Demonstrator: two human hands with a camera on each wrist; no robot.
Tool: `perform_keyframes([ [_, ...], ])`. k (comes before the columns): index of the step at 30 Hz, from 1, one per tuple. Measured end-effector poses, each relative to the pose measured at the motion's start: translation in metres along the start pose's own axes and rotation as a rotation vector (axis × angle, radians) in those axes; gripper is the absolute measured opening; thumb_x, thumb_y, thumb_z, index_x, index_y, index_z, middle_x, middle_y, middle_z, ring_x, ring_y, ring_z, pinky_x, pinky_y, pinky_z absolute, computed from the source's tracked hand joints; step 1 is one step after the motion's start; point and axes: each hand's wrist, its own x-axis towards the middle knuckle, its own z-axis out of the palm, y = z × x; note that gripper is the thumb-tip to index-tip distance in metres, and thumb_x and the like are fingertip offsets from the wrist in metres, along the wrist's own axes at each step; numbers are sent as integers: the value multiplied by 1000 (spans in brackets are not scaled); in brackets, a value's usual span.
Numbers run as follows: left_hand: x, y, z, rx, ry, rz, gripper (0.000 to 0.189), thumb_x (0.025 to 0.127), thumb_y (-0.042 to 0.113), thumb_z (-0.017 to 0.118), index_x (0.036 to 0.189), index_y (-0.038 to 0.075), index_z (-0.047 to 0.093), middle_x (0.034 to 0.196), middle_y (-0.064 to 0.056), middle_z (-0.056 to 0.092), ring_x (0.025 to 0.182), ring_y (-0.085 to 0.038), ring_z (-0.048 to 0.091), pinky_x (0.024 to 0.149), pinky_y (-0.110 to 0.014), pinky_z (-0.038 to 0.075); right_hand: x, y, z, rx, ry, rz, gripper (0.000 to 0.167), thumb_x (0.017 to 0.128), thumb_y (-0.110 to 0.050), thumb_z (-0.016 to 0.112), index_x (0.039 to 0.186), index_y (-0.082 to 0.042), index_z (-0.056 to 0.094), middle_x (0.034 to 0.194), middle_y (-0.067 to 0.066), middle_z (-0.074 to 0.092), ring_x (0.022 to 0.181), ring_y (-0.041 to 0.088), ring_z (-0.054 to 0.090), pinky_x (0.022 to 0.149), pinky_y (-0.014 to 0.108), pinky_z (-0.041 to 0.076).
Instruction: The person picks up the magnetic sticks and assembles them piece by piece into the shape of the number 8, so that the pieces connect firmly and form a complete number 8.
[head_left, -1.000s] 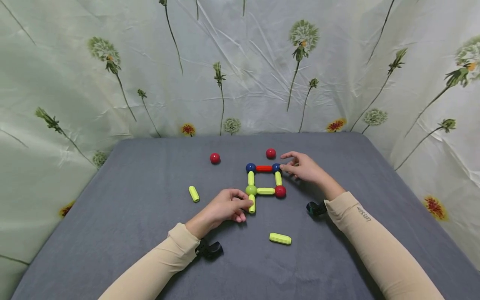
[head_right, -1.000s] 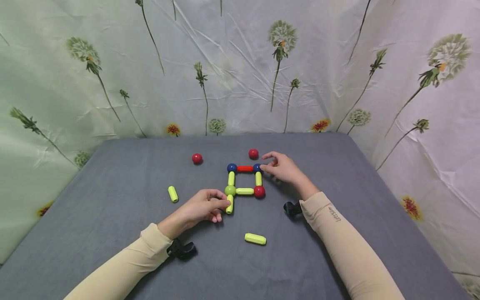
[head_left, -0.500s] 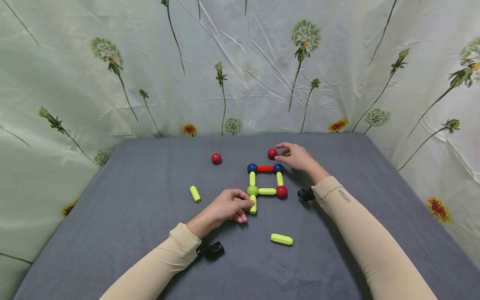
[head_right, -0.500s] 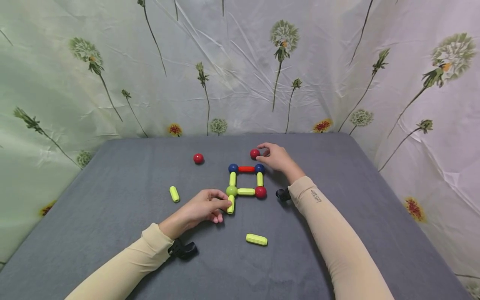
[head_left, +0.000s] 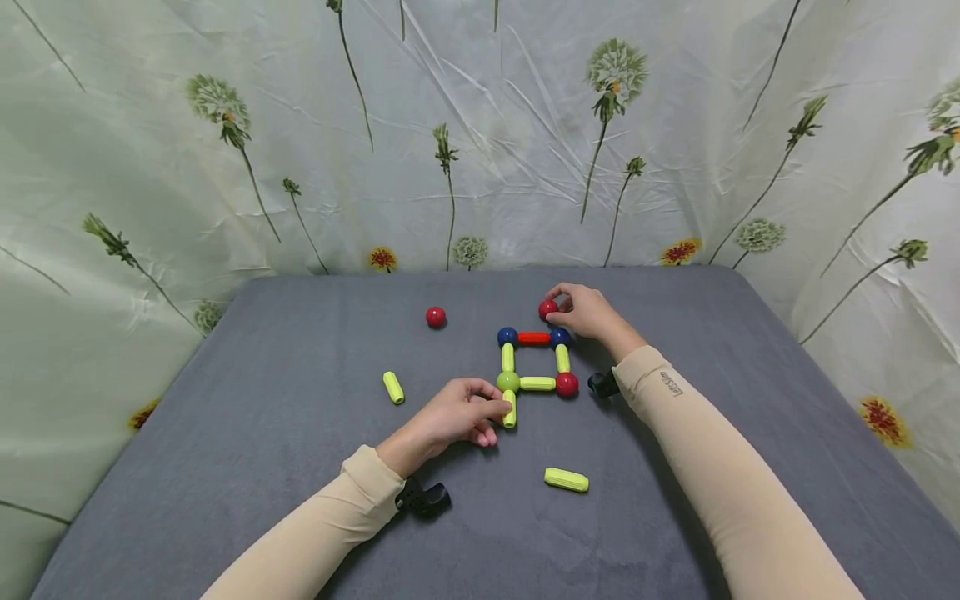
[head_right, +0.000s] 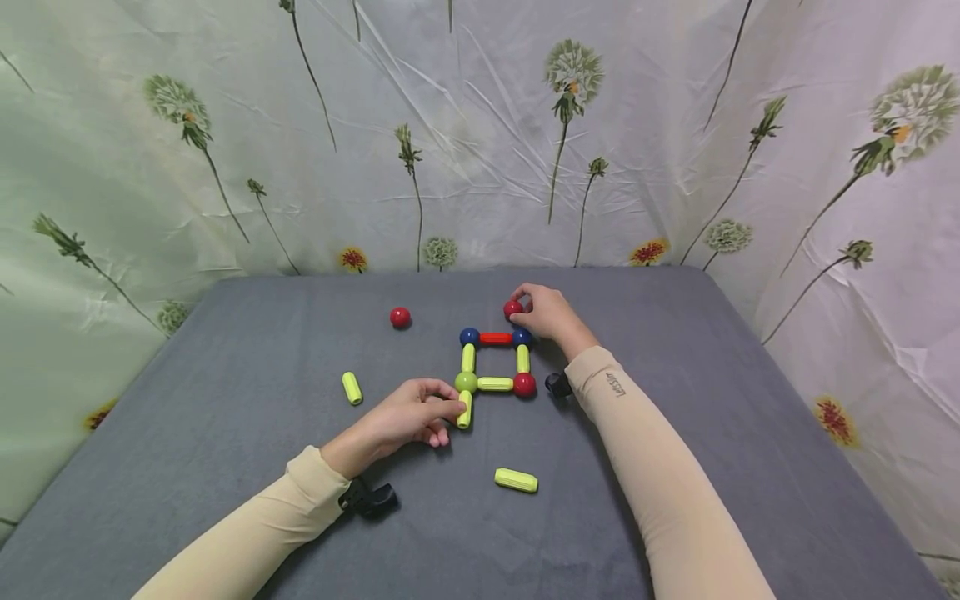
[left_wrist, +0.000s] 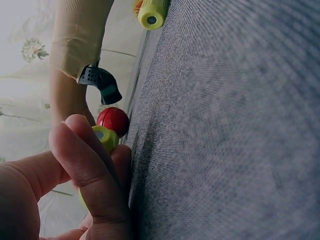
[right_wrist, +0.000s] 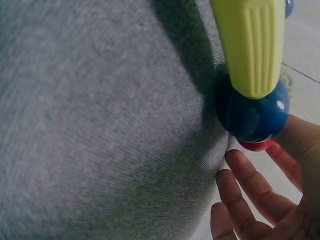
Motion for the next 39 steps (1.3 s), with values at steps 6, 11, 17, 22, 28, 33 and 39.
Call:
perform_keyframes([
  [6,-1,2,1,3,0,0,35,83,27,71,107,7,57,78,-4,63,51,-10,59,50,-22,51,0,0,-1,-12,10,8,38,88,-30,64,122,-16,53,106,11,61,89,24,54,75,32,46],
  [11,-1,2,1,2,-3,2,34,83,27,70,107,7,56,78,-4,63,51,-10,60,50,-22,51,-3,0,-2,-22,18,11,37,88,-32,64,120,-16,55,100,9,60,82,22,53,68,28,44],
  [17,-1,2,1,7,-5,-3,35,83,27,71,108,7,56,78,-4,63,51,-9,59,50,-22,51,-5,3,-2,-18,35,3,35,89,-33,64,118,-15,56,95,8,59,77,21,52,64,27,43],
  [22,-1,2,2,10,-3,-6,35,83,27,71,108,7,57,78,-4,64,51,-9,60,50,-22,51,-9,2,-4,-13,52,9,36,88,-35,64,118,-15,56,95,8,60,78,21,52,63,28,42],
  [28,-1,1,1,8,-3,-4,35,83,27,71,108,7,57,79,-4,64,51,-9,59,50,-22,51,-15,2,-8,-2,66,-21,39,87,-39,64,117,-14,56,95,9,61,79,21,53,65,29,41],
  [33,-1,0,0,5,0,-1,35,83,27,71,107,7,56,81,-4,64,51,-9,59,50,-22,51,-24,-2,-13,26,72,-59,39,87,-41,63,115,-15,57,93,8,61,77,21,53,65,29,42],
  [39,-1,0,0,4,0,2,35,83,27,71,108,7,56,82,-3,65,51,-9,59,50,-22,51,-40,-7,-16,59,65,-91,37,87,-43,63,113,-17,57,92,6,61,77,20,53,65,29,43],
])
